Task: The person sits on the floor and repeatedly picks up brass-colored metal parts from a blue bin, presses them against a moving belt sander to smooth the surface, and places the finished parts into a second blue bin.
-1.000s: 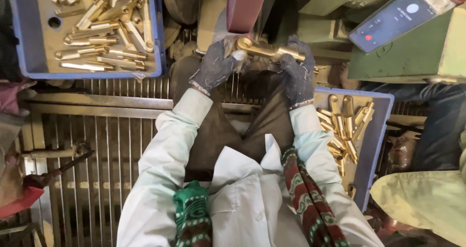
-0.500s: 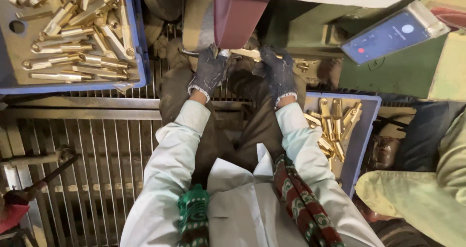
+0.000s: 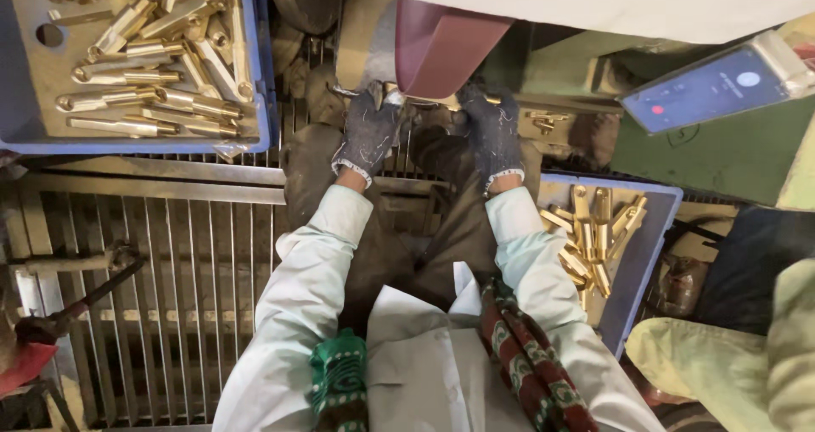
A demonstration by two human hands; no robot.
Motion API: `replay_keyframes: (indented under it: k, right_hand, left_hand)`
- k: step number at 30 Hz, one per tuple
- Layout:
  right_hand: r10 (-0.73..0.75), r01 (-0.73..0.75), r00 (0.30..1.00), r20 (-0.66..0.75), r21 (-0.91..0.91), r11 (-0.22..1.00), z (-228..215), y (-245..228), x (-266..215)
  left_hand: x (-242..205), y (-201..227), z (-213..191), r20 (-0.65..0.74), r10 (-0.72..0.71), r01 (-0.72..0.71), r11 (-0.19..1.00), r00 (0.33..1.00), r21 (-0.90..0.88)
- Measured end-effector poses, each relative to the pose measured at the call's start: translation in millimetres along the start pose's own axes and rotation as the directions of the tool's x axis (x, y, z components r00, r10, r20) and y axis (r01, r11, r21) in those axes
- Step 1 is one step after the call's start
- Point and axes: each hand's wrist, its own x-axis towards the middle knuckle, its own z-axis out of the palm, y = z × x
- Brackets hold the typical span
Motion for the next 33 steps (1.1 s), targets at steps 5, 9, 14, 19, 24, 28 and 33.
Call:
replay_keyframes:
  k: [5,9,14,19,24,28,33]
  right_hand:
    - [-0.264,0.259,0.949,0.173,0.049,0.965,-18.5,12.8,-20.7]
    - [-0.113,0.111,0.991,0.071,0.034,0.993,-12.4,16.5,-7.1]
    - [0.039,-0.039,0.999,0.001,0.001,0.999,4.0,14.6,16.1]
    - [-0.196,0.178,0.961,0.196,0.103,0.979,-5.5,2.5,-15.7]
    - [-0.522,0.627,0.761,0.384,-0.231,0.744,-17.1,-24.5,-103.4]
    - [-0.514,0.762,0.648,0.562,-0.488,0.427,-20.0,-39.4,-165.7]
    - [-0.346,0.689,0.724,0.597,-0.646,0.328,-24.4,-25.0,-160.2]
  left_hand:
    - [-25.4,0.4,-15.1,0.044,0.139,-0.141,0.989,0.989,0.049]
    - [-14.8,4.8,-12.2,0.11,-0.21,0.232,0.941,0.971,-0.246]
    - [10.1,-4.1,-6.9,-0.004,-0.231,0.231,0.973,0.973,-0.023]
    - [-5.9,12.1,-21.4,0.086,0.251,-0.261,0.956,0.964,0.134]
    - [-56.7,79.4,-71.1,0.407,0.235,-0.172,0.968,0.883,-0.185]
    - [-91.4,130.4,-84.7,0.473,0.491,-0.537,0.842,0.732,-0.043]
    - [-102.5,136.6,-63.2,0.556,0.36,-0.23,0.929,0.749,-0.291]
